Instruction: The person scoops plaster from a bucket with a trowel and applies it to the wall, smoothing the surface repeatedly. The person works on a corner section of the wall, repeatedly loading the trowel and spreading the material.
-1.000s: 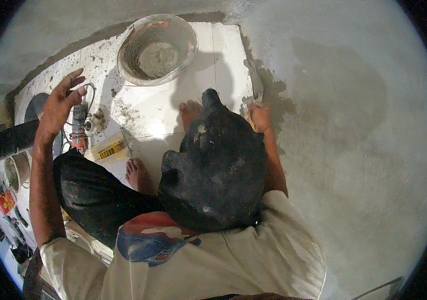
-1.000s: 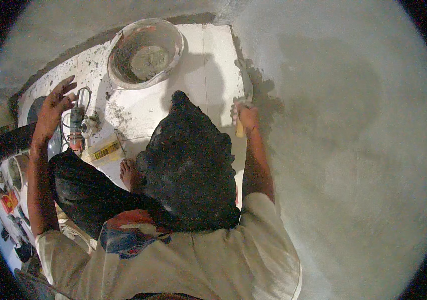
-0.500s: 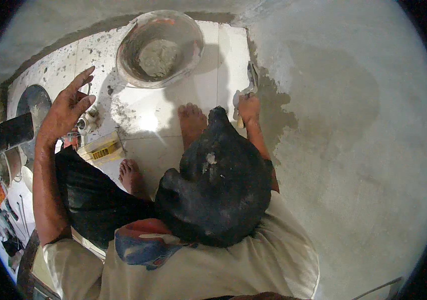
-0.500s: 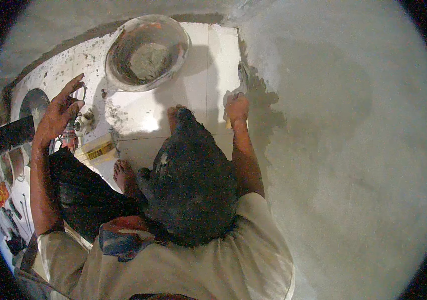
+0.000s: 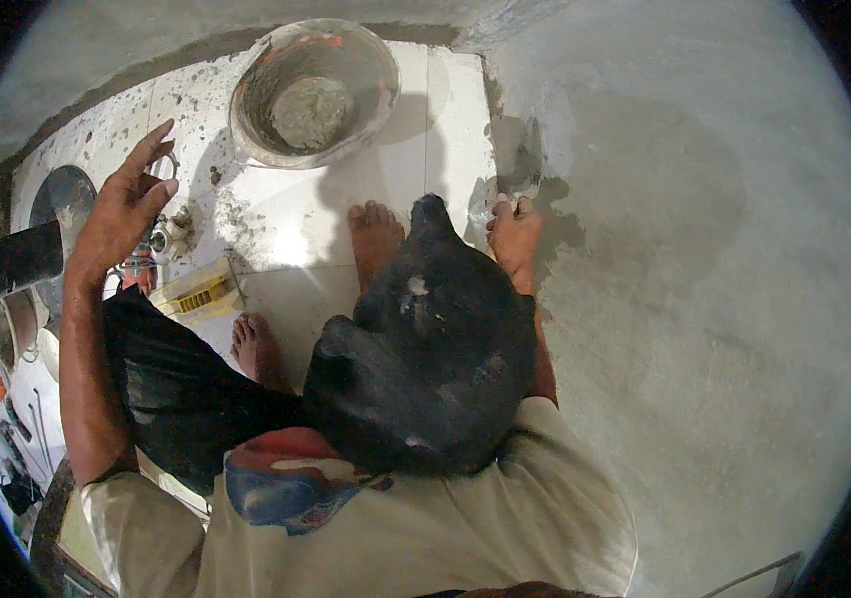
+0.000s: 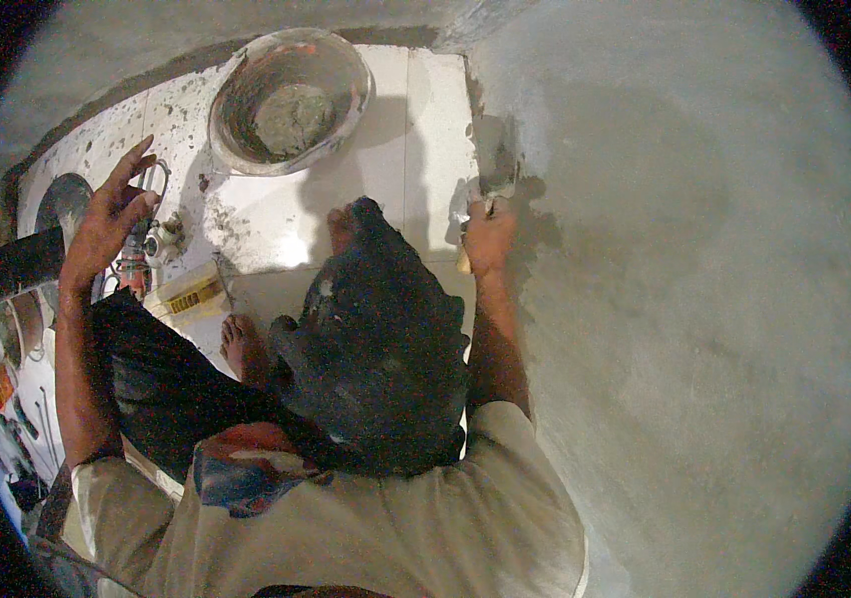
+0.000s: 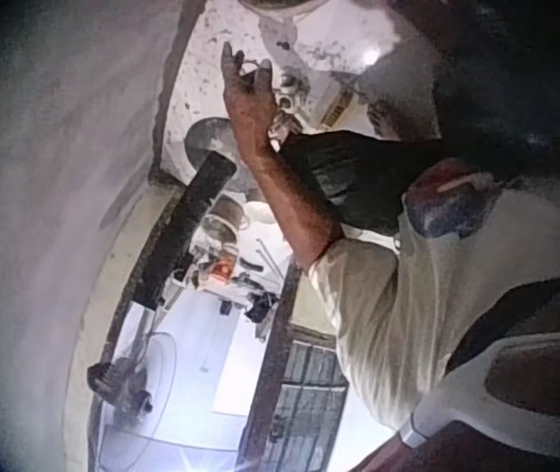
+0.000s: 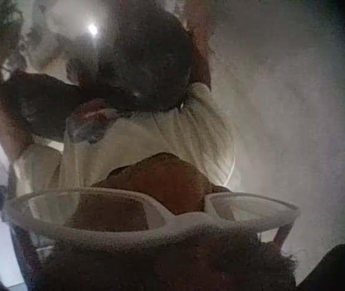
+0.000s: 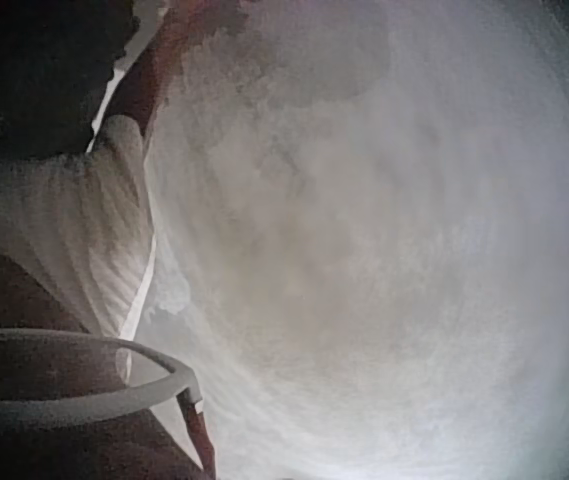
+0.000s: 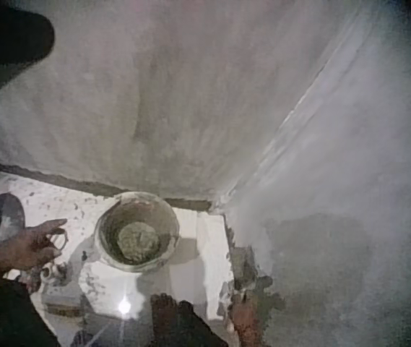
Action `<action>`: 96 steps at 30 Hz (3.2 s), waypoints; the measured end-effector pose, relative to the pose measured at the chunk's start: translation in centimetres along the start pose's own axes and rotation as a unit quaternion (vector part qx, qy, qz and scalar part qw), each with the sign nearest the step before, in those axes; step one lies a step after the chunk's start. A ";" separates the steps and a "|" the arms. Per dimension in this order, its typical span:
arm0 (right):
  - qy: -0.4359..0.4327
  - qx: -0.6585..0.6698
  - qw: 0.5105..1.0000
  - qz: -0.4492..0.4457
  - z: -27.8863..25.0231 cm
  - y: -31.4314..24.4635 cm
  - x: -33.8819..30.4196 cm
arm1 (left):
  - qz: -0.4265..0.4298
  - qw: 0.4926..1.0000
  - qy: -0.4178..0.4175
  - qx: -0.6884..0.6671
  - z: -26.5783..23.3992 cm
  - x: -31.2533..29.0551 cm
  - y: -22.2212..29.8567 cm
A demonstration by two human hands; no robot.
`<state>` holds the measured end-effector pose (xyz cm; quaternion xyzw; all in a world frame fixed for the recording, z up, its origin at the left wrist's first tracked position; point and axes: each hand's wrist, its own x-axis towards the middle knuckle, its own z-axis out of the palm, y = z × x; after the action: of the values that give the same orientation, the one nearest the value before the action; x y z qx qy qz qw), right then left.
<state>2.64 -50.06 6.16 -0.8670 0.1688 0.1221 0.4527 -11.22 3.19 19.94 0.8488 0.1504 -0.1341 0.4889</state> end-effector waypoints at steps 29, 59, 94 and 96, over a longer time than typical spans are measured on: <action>-0.023 0.053 0.998 0.010 -3.8 0.8 0.1 | 0.023 1.000 -0.013 0.014 1.2 1.5 0.2; -0.139 -0.010 0.990 0.015 -7.6 3.7 -4.0 | 0.023 1.000 0.006 0.001 0.4 1.2 -1.3; -0.134 0.140 0.968 0.161 -9.2 -0.8 -5.5 | 0.041 0.998 0.011 -0.045 0.6 1.1 1.0; -0.129 0.132 0.966 0.179 -9.9 0.1 -5.7 | 0.044 0.997 0.009 -0.055 1.0 1.0 1.2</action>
<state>-2.05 -57.30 13.72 -0.7321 0.2760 0.2888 0.5518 -9.90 1.93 20.00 0.8276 0.1248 -0.0961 0.5387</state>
